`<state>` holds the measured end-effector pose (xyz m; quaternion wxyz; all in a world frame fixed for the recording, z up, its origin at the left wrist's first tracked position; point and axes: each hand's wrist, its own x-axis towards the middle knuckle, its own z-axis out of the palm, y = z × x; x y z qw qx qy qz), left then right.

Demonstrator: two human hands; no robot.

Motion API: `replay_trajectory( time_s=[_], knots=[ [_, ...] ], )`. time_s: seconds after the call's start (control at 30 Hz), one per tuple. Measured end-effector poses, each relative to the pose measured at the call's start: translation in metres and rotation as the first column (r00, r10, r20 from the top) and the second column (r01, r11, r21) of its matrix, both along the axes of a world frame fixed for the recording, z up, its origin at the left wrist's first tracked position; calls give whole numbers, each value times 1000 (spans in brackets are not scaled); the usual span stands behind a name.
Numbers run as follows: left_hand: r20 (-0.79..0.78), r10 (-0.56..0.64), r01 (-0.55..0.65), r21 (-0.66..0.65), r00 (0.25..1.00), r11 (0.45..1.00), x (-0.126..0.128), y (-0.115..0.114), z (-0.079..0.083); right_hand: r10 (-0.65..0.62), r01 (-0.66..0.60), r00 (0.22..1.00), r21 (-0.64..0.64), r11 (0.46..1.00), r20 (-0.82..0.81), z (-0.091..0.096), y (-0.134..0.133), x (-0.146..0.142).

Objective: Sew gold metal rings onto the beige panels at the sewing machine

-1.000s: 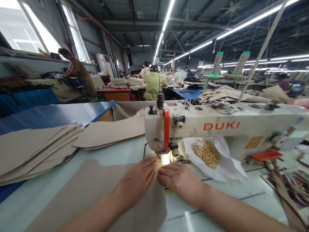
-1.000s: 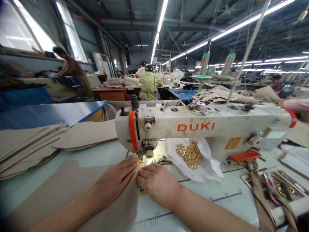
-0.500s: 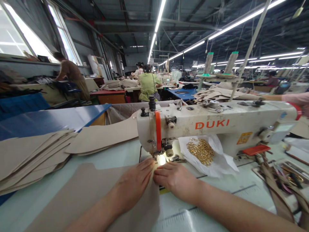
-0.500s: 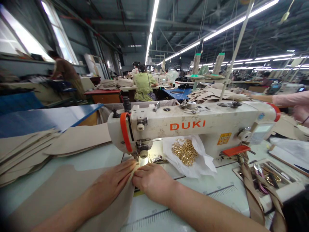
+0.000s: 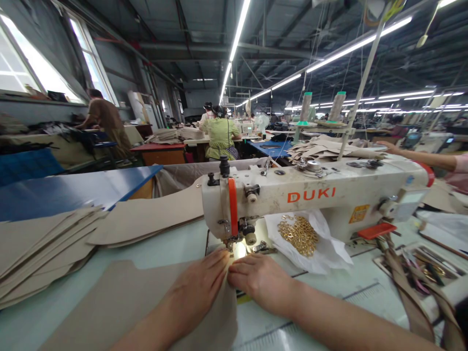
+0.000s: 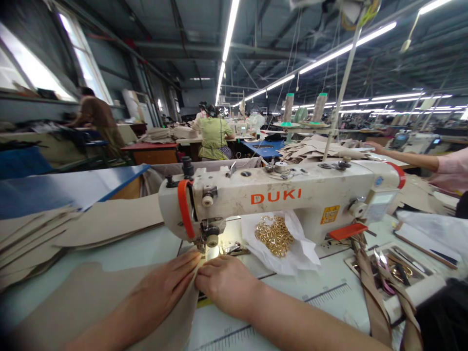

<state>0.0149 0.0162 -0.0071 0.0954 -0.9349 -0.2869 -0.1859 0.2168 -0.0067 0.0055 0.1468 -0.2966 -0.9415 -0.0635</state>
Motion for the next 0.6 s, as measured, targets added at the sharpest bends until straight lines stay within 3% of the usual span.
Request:
replay_trajectory(
  time_s=[0.37, 0.6],
  knots=[
    [59, 37, -35, -27, 998, 999, 0, 0, -3, 4, -5, 1000, -22, 1000, -18, -2, 0, -2],
    [80, 96, -92, -49, 992, 995, 3, -5, 4, -1, 1, 1000, -39, 999, -13, 0, 0, -4]
  ],
)
